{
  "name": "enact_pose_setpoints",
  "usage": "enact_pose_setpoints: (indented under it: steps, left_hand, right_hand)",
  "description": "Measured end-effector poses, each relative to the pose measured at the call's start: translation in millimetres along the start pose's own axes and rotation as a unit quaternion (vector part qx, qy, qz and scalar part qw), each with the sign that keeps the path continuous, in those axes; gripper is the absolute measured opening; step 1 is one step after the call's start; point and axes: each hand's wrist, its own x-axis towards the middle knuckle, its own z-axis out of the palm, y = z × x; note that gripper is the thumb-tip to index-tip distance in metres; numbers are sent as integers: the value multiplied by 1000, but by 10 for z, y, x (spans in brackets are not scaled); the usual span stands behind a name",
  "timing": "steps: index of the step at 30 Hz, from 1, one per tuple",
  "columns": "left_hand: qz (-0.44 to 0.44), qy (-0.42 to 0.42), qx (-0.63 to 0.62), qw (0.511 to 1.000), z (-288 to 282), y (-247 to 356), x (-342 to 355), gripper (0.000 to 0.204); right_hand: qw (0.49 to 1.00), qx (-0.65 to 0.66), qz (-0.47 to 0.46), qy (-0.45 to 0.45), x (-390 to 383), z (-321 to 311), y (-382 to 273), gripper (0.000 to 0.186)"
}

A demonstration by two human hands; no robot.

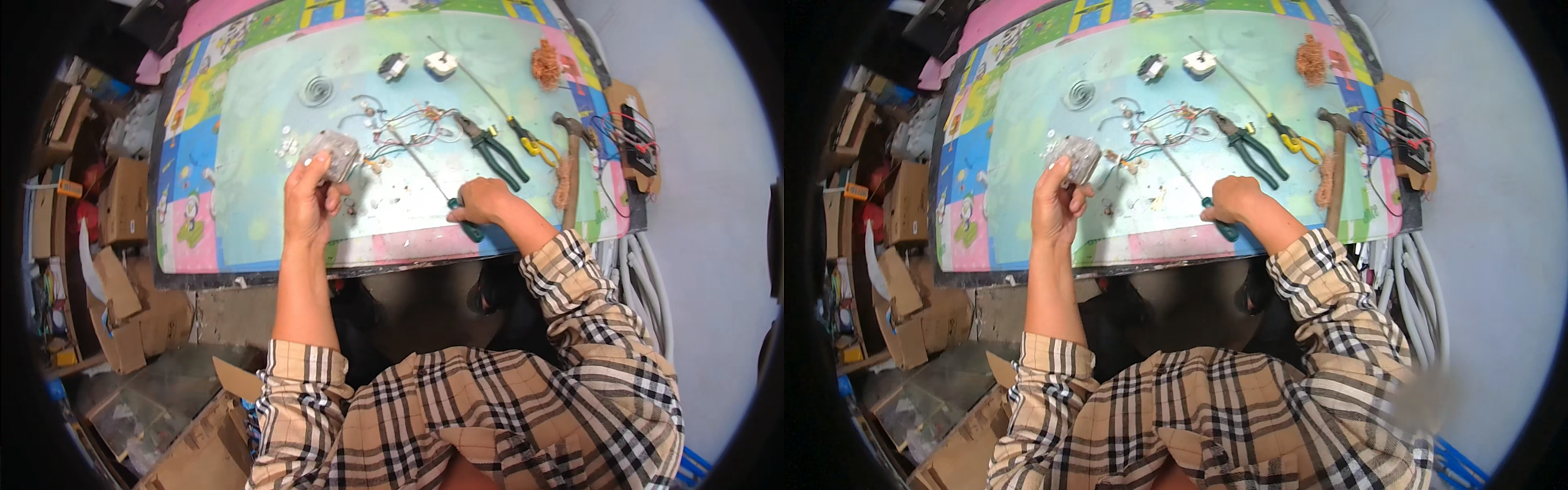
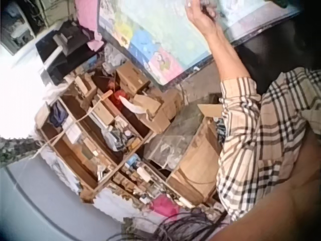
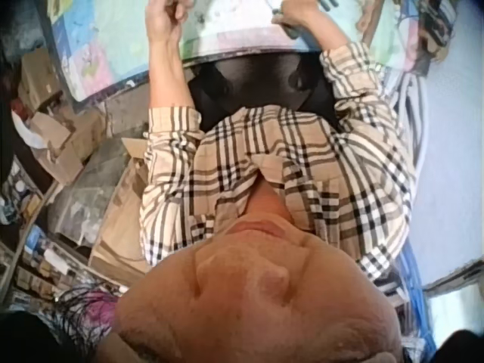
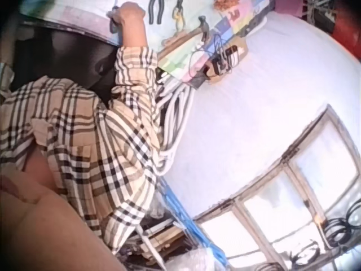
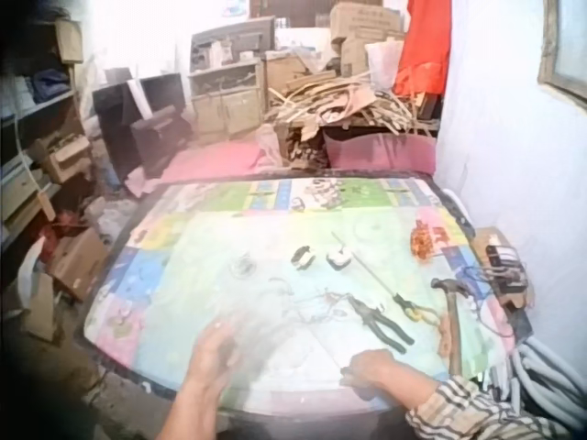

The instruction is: The person sits on the floor and repairs small electrical components on a colorful table. They use a screwdriver to tighten screws, pliers to strip wires, and a hammer to tap parts. The person handles wires, screws, and small metal housings throughout the task.

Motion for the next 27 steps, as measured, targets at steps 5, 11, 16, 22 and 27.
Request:
enact_pose_setpoints:
  steps: [5,11,16,22,27]
  left_hand:
    - [10,18,12,1000,-4,8,-50,35]
    - [15,10,22,1000,-20,-10,-15,36]
    - [39,-16,-11,999,-13,38,-75,35]
    - [96,-33,58,993,-48,5,-33,36]
    - [16,-14,-50,999,-132,-52,-108,35]
  right_hand:
    - [977,108,93,160,152,-264,607,34]
    - [904,189,267,274,271,-170,1248,36]
    - [921,138,258,259,473,-51,1242,37]
    - [693,231,-8,682,-253,-893,866,28]
    - [534,384,-124,743,-792,-1330,536,18]
